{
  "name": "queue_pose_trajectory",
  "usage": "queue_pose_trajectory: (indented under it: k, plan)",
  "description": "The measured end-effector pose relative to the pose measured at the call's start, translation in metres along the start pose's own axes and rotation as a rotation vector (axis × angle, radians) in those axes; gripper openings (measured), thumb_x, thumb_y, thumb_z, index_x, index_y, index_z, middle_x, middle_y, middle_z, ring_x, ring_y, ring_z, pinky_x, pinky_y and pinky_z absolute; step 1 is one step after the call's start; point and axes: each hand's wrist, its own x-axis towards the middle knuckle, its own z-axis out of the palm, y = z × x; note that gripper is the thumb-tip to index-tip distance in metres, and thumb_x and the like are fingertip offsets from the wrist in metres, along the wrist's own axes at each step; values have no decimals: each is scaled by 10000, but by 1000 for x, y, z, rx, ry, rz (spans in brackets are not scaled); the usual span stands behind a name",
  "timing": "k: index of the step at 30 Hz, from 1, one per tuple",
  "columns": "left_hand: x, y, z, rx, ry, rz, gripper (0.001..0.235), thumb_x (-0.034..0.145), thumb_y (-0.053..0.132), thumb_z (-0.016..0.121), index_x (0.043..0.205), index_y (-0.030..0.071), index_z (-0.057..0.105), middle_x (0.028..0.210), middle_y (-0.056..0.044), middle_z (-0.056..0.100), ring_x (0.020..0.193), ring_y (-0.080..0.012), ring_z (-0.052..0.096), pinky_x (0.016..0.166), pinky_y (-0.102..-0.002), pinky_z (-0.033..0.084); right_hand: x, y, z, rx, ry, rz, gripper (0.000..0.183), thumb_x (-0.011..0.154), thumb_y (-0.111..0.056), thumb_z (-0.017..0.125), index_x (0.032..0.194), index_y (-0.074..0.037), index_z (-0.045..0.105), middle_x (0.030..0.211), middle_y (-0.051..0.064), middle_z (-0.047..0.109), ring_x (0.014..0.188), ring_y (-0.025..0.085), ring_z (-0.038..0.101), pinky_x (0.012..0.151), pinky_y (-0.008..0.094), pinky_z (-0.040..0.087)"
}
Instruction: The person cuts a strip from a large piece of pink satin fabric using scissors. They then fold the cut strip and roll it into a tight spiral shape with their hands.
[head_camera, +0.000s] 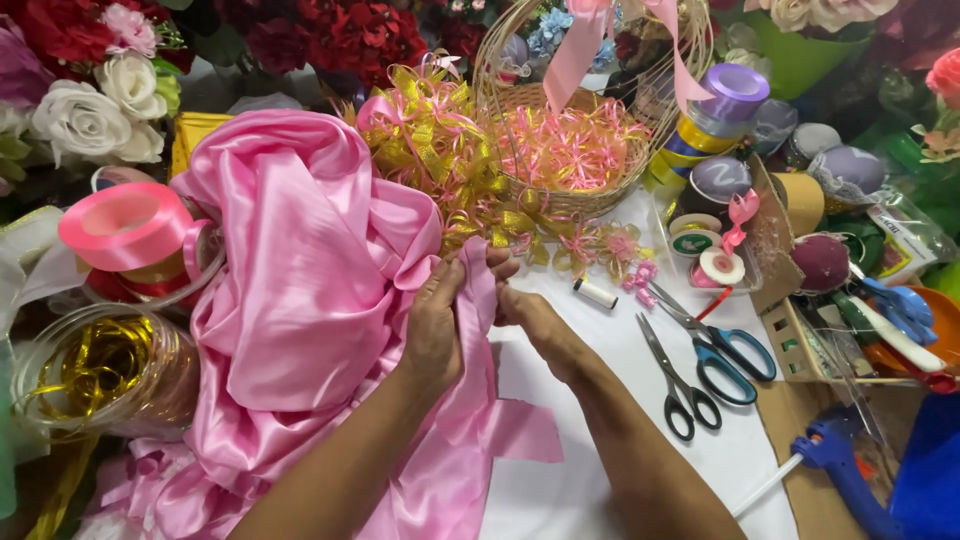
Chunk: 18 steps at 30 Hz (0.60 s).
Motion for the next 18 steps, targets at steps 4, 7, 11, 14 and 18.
queue_pose_trajectory:
  k: [4,7,11,14,18]
  plan:
    - [-8,3,18,52,-7,45,206,1077,171,501,1122,52,663,1179,-230,731,1125,-340,724,927,-394,613,-16,4,-8,-102,-108,43,330,911,-341,735,885,-13,703,851,133,696,852,272,666,853,460,543]
    - [6,-9,-10,41,23,81,203,1065,173,536,1155,37,655,1167,-224,720,1085,-361,720,964,-488,603,-28,19,-22,80,-21,31,203,921,-186,696,821,-13,665,732,98,638,763,202,622,772,355,498]
    - [-4,-4,-12,-50,1,-112,210,1053,344,566,963,188,674,1024,-73,749,999,-267,749,889,-429,620,-45,19,-49,221,88,-53,117,922,-106,657,903,9,641,750,110,630,755,225,635,773,362,484]
    - [-23,-12,-9,-54,-68,-296,364,984,551,571,1040,199,646,1118,-96,731,1027,-278,735,898,-446,603,-60,-4,-40,238,124,-103,125,909,-93,659,942,22,622,746,109,627,722,214,646,726,340,475]
    - [-36,-37,-26,138,-83,-420,250,970,321,685,1115,120,650,1048,-118,764,974,-280,758,914,-444,604,-64,5,-43,267,166,-79,142,934,-94,626,963,43,604,664,105,599,533,187,646,548,280,484]
